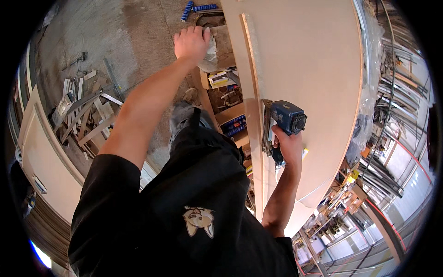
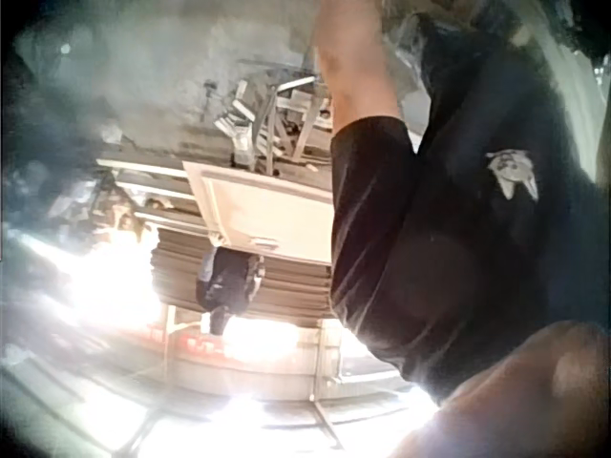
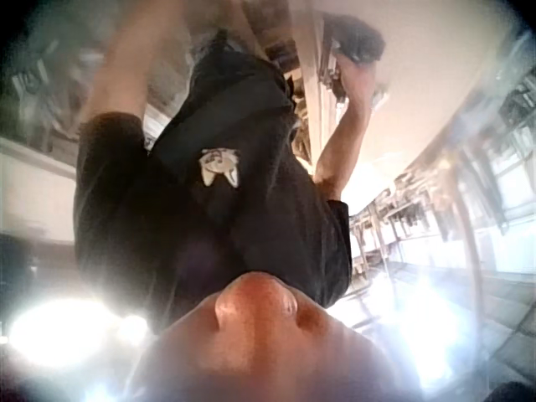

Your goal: The person uses a pneumatic nail gun to attach a thin wooden strip along the curved edge of a large board. They hold the strip in place with one hand while firing nails with the other, moving along the perimeter. The person briefly pauses to pick up a small box from the board and later places the nail gun down as another worker approaches.

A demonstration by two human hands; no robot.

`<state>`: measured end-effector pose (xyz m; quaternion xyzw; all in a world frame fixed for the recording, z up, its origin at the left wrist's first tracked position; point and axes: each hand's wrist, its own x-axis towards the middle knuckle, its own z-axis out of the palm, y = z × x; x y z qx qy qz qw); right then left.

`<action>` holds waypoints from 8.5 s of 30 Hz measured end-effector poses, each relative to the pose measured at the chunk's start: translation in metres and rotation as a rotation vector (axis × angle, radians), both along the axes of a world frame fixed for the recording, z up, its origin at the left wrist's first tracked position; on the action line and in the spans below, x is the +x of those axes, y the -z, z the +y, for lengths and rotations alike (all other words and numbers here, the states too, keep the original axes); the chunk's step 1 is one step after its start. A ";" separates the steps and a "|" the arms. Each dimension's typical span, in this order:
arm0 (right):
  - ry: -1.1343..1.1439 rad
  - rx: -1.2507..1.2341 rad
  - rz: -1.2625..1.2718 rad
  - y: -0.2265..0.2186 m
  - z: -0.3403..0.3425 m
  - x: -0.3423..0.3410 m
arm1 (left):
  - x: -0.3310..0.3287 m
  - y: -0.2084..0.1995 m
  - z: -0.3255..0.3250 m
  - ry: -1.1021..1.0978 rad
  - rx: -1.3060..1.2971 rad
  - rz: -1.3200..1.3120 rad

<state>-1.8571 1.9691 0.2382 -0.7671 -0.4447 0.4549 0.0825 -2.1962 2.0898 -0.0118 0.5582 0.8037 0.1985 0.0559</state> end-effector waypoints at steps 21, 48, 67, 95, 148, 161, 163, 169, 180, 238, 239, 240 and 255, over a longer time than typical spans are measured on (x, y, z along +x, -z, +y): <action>-0.111 0.049 0.094 0.008 0.056 -0.029 | -0.001 -0.007 -0.004 0.002 -0.046 -0.056; -0.179 0.028 0.075 0.007 0.132 -0.076 | 0.000 -0.014 -0.007 0.002 -0.043 -0.063; -0.206 0.035 0.083 0.010 0.175 -0.103 | 0.001 -0.015 -0.006 -0.010 -0.017 -0.058; -0.061 0.090 0.028 -0.012 0.052 -0.042 | 0.003 -0.007 -0.009 -0.025 -0.005 -0.059; 1.131 0.296 0.130 0.061 -0.488 0.153 | 0.393 -0.107 -0.370 1.958 -0.065 0.066; 1.296 0.351 0.044 0.070 -0.492 0.135 | 0.324 -0.096 -0.278 1.731 -0.028 0.115; 1.320 0.325 -0.029 0.068 -0.495 0.138 | 0.318 -0.097 -0.269 1.706 0.015 0.131; 1.332 0.317 0.027 0.056 -0.482 0.157 | 0.332 -0.096 -0.276 1.644 0.098 0.087; 1.195 0.267 -0.158 0.055 -0.466 0.159 | 0.354 -0.089 -0.292 1.616 0.108 -0.035; 1.709 0.449 -0.047 0.080 -0.584 0.256 | 0.353 -0.072 -0.291 1.511 0.124 -0.023; 1.715 0.460 -0.048 0.080 -0.585 0.257 | 0.352 -0.070 -0.290 1.507 0.124 -0.012; 1.709 0.460 -0.061 0.082 -0.587 0.260 | 0.352 -0.069 -0.290 1.506 0.137 -0.018; 1.727 0.443 -0.132 0.081 -0.609 0.282 | 0.354 -0.067 -0.292 1.499 0.189 -0.043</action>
